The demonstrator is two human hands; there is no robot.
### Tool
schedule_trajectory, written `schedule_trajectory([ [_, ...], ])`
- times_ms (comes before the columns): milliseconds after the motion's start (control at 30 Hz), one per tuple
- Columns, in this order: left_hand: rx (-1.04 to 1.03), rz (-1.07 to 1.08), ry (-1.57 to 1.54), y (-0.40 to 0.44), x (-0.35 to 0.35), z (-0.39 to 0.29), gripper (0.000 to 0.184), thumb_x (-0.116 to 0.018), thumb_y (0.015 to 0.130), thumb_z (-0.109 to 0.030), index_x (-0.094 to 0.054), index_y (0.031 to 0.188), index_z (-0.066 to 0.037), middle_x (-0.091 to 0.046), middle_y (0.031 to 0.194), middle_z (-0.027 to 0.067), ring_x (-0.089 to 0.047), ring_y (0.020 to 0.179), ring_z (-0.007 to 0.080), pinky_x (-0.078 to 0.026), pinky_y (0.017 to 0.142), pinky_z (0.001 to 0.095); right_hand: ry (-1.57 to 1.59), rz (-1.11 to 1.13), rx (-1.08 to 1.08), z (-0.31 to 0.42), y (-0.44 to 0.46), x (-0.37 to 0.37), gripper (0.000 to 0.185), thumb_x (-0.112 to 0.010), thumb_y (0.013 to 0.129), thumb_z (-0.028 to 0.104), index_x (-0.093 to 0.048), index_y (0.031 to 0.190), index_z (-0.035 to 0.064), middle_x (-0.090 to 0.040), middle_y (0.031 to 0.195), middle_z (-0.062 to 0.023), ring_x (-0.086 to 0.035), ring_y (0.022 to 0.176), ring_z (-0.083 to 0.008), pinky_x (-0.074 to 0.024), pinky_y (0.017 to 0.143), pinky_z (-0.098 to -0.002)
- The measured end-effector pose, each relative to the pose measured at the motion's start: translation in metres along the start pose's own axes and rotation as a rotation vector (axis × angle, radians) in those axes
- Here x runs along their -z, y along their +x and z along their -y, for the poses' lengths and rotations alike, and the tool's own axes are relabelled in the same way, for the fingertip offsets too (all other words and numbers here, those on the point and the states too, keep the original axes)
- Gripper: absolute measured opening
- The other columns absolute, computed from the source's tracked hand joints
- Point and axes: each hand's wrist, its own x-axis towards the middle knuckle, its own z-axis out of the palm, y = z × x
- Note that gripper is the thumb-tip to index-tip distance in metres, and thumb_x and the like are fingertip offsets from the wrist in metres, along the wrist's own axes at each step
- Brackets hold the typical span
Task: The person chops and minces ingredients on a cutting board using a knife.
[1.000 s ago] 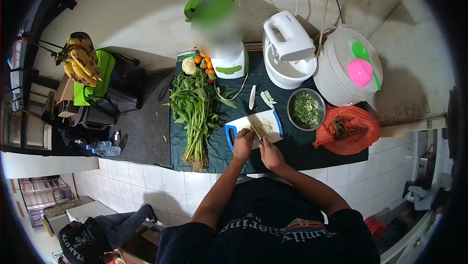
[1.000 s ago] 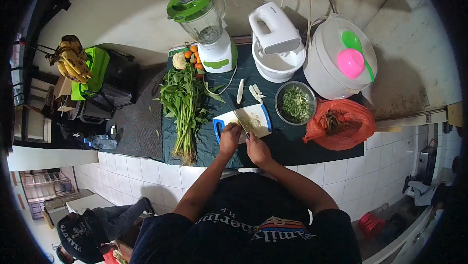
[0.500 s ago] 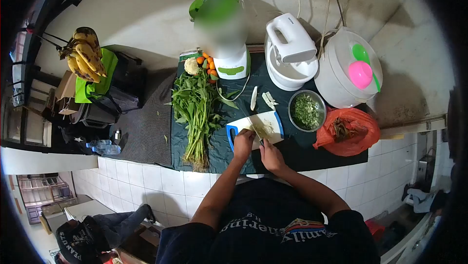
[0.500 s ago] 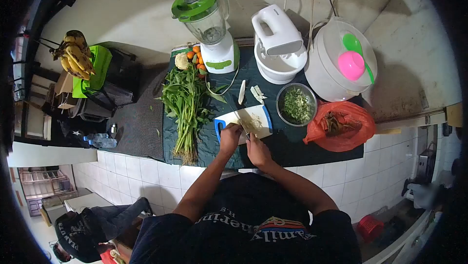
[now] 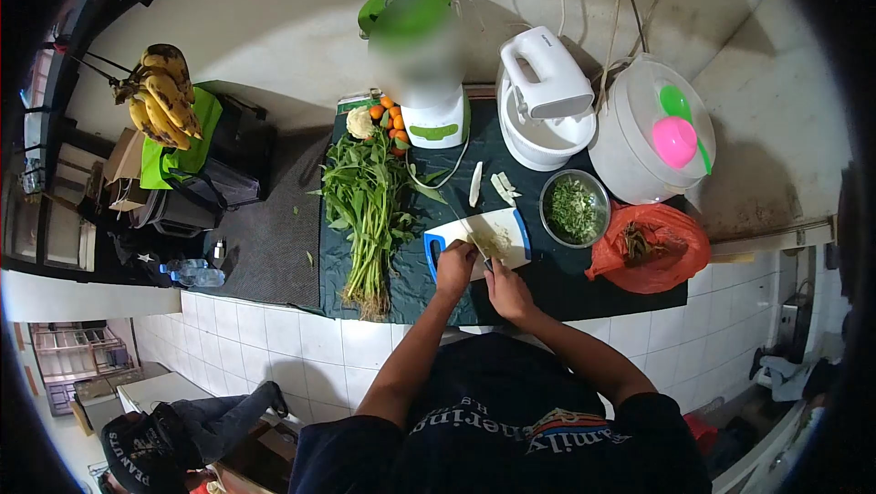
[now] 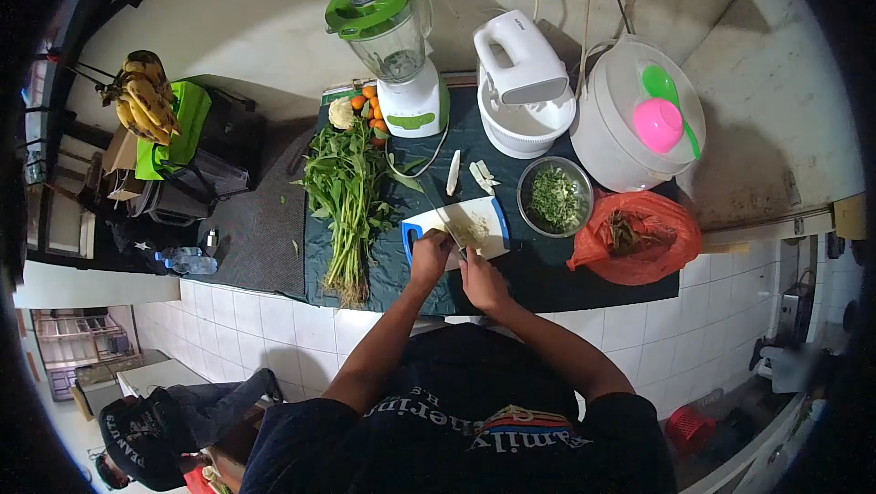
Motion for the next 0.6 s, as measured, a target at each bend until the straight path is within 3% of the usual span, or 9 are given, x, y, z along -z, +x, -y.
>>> schedule_trajectory([
  [267,-0.032,0.02,-0.004,0.002,-0.004,0.004,0.011,-0.071,0.089,-0.01,-0.074,0.095,-0.001,-0.07,0.094,0.0213,-0.068,0.087,0.0419,-0.055,0.077,0.0485,0.008,0.01,-0.026,0.004,0.002,-0.001,0.046,-0.048,0.106,0.026,-0.049,0.139,-0.0062,-0.069,0.106,-0.0312,-0.069,0.094,-0.0475,-0.0562,0.081,-0.0552],
  [333,-0.023,-0.003,-0.004,0.001,-0.002,0.0,0.016,-0.072,0.084,-0.005,-0.077,0.099,0.0,-0.073,0.096,0.0214,-0.072,0.087,0.0396,-0.057,0.079,0.0458,0.005,0.035,-0.052,0.003,0.009,0.0,0.045,-0.048,0.106,0.025,-0.049,0.139,-0.0064,-0.069,0.107,-0.0317,-0.069,0.096,-0.0475,-0.0558,0.082,-0.0551],
  [600,0.005,0.014,-0.013,0.002,0.0,0.0,0.014,-0.072,0.086,-0.008,-0.078,0.097,-0.001,-0.072,0.096,0.0213,-0.071,0.087,0.0397,-0.057,0.079,0.0459,0.05,0.0,0.036,0.004,0.001,0.007,0.046,-0.048,0.106,0.026,-0.051,0.138,-0.0074,-0.068,0.111,-0.0312,-0.068,0.099,-0.0477,-0.0546,0.087,-0.0544],
])
